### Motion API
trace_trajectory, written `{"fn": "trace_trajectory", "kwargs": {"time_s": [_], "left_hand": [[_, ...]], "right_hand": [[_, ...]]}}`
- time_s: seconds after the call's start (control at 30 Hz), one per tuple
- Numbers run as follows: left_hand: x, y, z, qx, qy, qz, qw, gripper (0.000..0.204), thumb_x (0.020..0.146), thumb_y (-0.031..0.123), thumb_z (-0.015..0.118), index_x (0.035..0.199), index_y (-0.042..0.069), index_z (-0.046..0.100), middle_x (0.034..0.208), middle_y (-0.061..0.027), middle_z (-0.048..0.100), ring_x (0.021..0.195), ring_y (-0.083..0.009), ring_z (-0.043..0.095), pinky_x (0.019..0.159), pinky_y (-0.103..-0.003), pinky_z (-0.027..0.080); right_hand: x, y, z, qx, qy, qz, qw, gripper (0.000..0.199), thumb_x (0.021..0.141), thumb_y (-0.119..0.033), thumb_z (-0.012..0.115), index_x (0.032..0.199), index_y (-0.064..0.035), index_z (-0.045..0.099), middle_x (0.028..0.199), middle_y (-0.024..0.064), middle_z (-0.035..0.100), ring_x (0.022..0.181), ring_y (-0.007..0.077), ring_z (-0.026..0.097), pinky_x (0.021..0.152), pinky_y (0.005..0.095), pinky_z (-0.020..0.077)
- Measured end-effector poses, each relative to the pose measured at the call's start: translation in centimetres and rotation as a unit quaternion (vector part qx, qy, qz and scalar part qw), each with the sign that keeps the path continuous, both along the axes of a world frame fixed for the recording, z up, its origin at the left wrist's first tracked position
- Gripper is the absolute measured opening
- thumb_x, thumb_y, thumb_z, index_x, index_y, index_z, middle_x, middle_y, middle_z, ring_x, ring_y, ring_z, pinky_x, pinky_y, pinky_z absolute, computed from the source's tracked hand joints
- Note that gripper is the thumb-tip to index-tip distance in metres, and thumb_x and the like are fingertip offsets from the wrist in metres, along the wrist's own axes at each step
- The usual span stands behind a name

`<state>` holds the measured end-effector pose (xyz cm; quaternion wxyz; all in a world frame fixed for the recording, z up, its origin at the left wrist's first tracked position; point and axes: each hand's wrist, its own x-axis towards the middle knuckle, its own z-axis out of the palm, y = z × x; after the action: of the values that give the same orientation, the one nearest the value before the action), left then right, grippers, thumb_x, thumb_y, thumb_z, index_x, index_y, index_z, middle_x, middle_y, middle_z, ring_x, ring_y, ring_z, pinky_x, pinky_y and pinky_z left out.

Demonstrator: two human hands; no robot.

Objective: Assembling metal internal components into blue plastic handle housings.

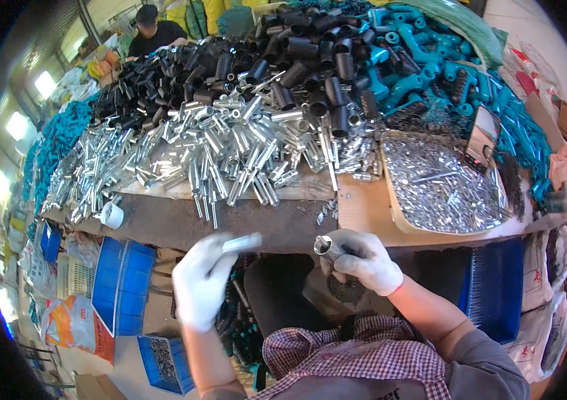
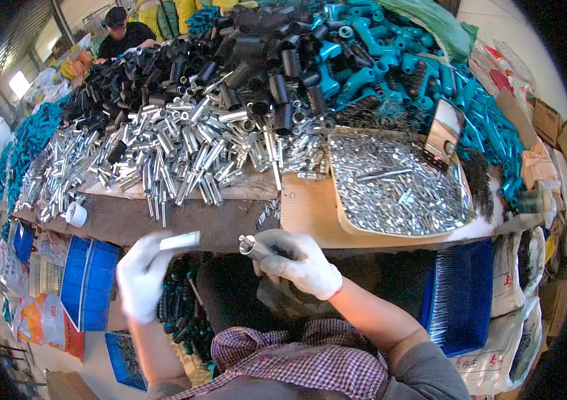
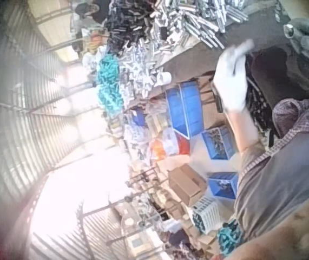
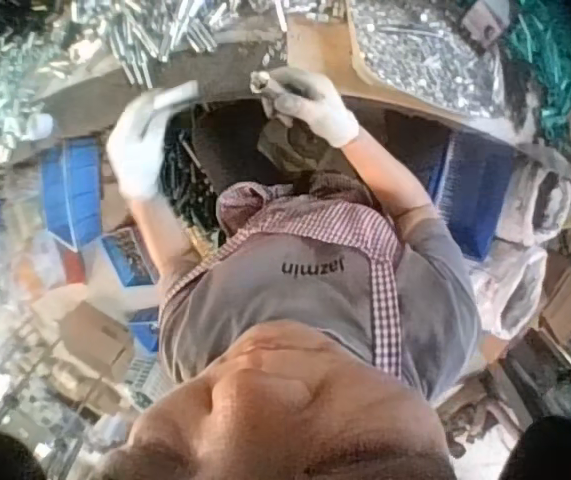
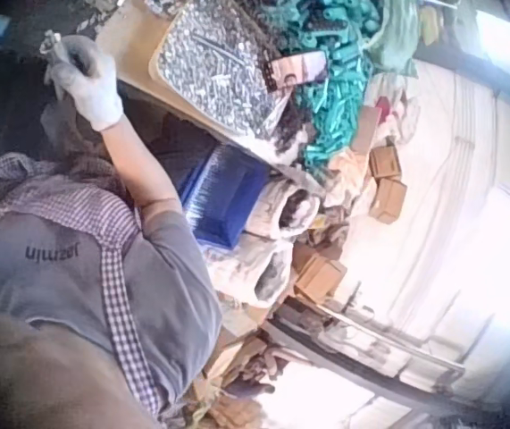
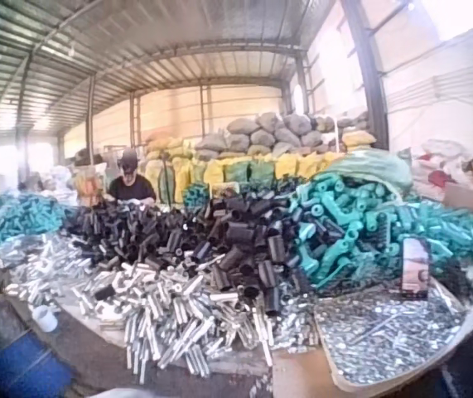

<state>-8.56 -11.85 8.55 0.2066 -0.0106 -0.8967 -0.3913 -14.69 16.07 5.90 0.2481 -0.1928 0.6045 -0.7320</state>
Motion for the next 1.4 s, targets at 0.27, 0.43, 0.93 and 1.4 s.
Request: {"fn": "trace_trajectory", "kwargs": {"time_s": [0.27, 0.43, 0.93, 1.4], "left_hand": [[-3.3, 3.8, -7.7, -0.203, 0.132, 0.015, 0.97, 0.015, 0.078, 0.011, 0.073, 0.09, 0.004, 0.069, 0.119, -0.0132, 0.065, 0.107, -0.0344, 0.059, 0.092, -0.043, 0.049], [-3.7, 5.2, -7.8, -0.177, 0.143, 0.041, 0.973, 0.01, 0.075, 0.013, 0.076, 0.081, 0.007, 0.071, 0.098, -0.0084, 0.067, 0.094, -0.0301, 0.06, 0.083, -0.041, 0.05], [4.5, 12.2, -2.4, 0.223, -0.02, -0.169, 0.96, 0.07, 0.076, 0.051, 0.081, 0.119, -0.002, 0.063, 0.119, -0.0133, 0.063, 0.11, -0.0219, 0.061, 0.094, -0.033, 0.048], [7.3, 11.1, 1.8, 0.257, 0.091, 0.102, 0.957, 0.059, 0.088, -0.004, 0.056, 0.145, -0.001, 0.039, 0.114, -0.0138, 0.062, 0.076, -0.0125, 0.063, 0.06, -0.022, 0.051]], "right_hand": [[4.8, 4.4, -0.4, -0.057, -0.067, 0.034, 0.996, 0.04, 0.099, -0.034, 0.059, 0.119, 0.0008, 0.061, 0.086, 0.0055, 0.064, 0.062, 0.0079, 0.051, 0.059, 0.0215, 0.0405], [4.6, 4.2, 0.1, -0.079, -0.064, 0.045, 0.994, 0.044, 0.101, -0.037, 0.056, 0.121, 0.0014, 0.059, 0.085, 0.0059, 0.064, 0.062, 0.0085, 0.051, 0.057, 0.0222, 0.04], [4.4, 1.8, -0.1, 0.002, -0.007, 0.15, 0.989, 0.046, 0.102, -0.045, 0.05, 0.107, -0.0036, 0.069, 0.071, 0.0023, 0.062, 0.066, 0.0067, 0.057, 0.051, 0.0258, 0.043], [-8.8, -4.6, 3.3, 0.529, 0.574, -0.011, 0.624, 0.025, 0.078, -0.021, 0.068, 0.096, -0.0042, 0.072, 0.109, 0.0171, 0.066, 0.109, 0.0314, 0.061, 0.093, 0.0418, 0.0474]]}}
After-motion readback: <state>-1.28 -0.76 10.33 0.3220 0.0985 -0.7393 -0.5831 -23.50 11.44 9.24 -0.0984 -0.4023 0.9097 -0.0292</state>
